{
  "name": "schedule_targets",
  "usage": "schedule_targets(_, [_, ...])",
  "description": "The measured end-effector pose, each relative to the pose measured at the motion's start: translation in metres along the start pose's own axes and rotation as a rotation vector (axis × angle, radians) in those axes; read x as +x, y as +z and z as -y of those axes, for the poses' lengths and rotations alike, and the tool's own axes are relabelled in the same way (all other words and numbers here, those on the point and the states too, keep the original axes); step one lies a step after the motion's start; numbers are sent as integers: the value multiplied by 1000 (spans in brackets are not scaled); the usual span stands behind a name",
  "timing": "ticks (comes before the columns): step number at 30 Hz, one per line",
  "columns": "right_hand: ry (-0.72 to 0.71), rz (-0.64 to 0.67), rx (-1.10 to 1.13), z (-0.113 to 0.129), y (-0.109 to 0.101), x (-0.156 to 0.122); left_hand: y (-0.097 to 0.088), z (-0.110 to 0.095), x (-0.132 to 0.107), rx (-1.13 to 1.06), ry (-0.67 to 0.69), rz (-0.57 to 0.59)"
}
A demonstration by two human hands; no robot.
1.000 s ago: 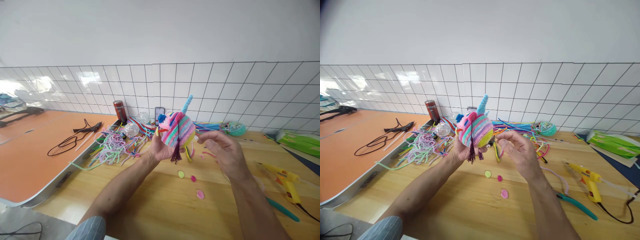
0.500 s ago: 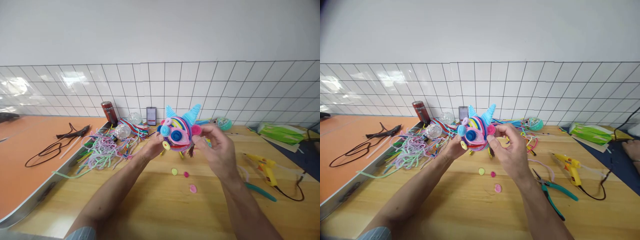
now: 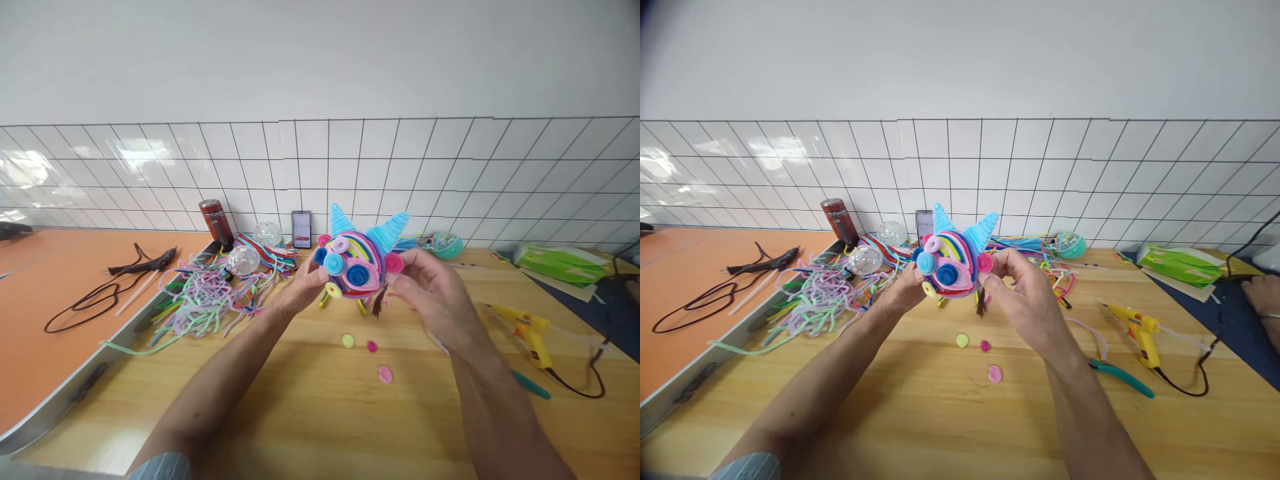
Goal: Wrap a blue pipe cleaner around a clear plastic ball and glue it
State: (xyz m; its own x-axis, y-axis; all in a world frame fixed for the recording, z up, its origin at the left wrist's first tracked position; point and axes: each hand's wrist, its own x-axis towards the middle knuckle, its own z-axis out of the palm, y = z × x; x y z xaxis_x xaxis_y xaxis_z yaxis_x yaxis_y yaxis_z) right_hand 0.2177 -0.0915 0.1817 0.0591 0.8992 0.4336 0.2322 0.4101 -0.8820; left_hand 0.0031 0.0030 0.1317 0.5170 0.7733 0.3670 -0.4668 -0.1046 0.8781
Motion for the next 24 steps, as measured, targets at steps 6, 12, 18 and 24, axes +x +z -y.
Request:
schedule_targets(6, [140, 76, 154, -4, -5, 4, -9, 4, 1, 28, 79, 18])
schedule_targets(12, [133, 83, 200, -10, -8, 13, -16, 9, 2, 51, 81, 23])
schedule_targets(18, [124, 45, 170, -19, -7, 18, -17, 9, 3, 109, 100, 31])
schedule_targets(24, [101, -25, 67, -30, -11, 26, -20, 11, 9, 237, 146, -60])
